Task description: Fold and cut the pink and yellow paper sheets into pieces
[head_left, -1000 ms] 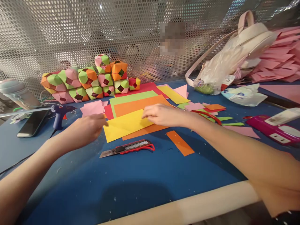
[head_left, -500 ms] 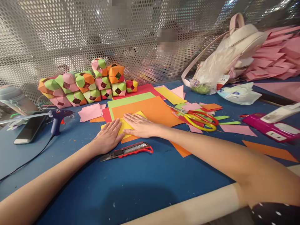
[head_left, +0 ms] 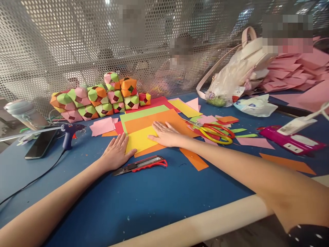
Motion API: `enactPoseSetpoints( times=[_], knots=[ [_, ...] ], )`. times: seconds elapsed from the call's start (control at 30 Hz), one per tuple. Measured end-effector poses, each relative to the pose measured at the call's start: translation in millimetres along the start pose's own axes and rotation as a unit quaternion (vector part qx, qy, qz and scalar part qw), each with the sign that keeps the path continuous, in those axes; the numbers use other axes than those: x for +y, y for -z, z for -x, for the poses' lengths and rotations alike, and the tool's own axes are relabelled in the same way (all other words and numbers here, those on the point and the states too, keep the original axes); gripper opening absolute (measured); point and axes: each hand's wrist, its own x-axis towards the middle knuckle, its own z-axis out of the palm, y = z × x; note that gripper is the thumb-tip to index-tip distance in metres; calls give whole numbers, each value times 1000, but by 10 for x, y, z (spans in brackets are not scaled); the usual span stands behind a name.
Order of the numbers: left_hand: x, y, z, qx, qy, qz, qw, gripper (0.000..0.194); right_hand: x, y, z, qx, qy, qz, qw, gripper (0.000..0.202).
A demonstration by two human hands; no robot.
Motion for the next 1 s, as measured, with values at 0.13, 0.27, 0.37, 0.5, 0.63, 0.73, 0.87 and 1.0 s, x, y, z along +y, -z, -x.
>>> enactPoseSetpoints(
  times=[0.13,0.27,0.37,0.5,0.63,0.73,0.87,1.0],
  knots=[
    [-17,-13,-11,58,-40,-26,997,71,-181,65,84,93,120,-11,988,79],
    [-68,-36,-34,108,-88,-20,990,69,-349,73,131,-44,285,-75,954,72],
    [-95,-27,-47,72,-85,2,994,70,-388,51,113,-89,261,-112,955,69],
    [-86,7,-50,41,-80,6,996,70,-414,15,87,-60,199,-106,972,71],
    [-65,24,-53,25,-71,5,997,76,-439,-9,96,-18,187,-84,979,75],
    [-54,40,-61,23,-61,14,998,78,-450,8,109,-25,159,-87,983,80],
    [-52,69,-85,12,-36,52,998,79,-477,23,105,-26,128,-92,987,81],
    [-77,59,-115,-2,-23,71,997,80,-510,-6,94,0,120,-94,988,79]
  ],
)
